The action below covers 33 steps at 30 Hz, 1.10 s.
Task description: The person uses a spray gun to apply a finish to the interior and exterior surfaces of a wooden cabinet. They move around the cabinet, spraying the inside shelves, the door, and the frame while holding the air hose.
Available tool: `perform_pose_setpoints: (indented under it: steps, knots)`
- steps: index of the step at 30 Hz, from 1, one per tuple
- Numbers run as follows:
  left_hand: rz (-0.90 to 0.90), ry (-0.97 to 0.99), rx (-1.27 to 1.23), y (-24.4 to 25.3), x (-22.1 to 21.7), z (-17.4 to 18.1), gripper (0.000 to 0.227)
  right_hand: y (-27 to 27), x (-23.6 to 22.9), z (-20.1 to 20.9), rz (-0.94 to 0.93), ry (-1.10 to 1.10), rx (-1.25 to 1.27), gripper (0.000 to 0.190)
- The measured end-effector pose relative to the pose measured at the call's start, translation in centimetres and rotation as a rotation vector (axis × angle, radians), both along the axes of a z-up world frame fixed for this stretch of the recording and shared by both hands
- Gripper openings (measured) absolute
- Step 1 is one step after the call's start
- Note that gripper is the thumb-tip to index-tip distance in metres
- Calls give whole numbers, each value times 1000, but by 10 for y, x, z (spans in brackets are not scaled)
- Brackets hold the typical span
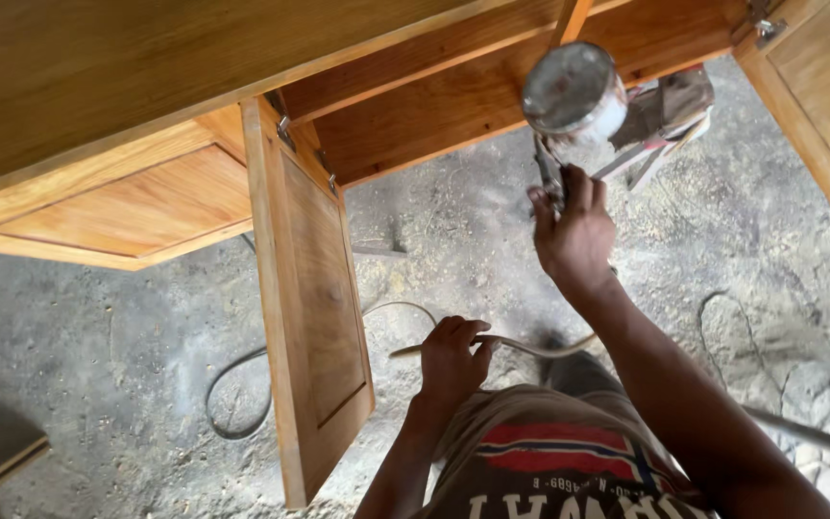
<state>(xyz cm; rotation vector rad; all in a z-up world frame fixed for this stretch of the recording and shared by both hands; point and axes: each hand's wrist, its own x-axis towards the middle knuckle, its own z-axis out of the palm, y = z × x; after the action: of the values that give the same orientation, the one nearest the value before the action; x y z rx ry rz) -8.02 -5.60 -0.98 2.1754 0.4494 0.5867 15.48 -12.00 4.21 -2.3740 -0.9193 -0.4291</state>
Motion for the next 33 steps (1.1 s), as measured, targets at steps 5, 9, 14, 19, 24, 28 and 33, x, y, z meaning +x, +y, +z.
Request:
perform_pose_setpoints:
  steps: [5,9,14,19,24,28,33]
  knots:
    - [34,58,-21,8,-9,-13,22,25,3,-8,-69,266,-76,52]
    - [-21,63,-58,12,-9,-18,26,-6,-33,11,91,290,-42,51]
    - [-75,112,-61,3,2,-18,28,-17,-45,29,26,45,-76,63]
    - [-107,153,-79,6,5,-16,28,-6,-10,3,-187,400,-233,58]
    - [-104,207,-101,18,0,-12,29,0,-7,-18,-110,669,-184,65]
    - [-102,246,-121,24,-3,-9,26,22,-25,-14,94,971,-144,71]
    - [-106,241,-108,25,0,-13,24,43,-27,3,154,903,-296,62]
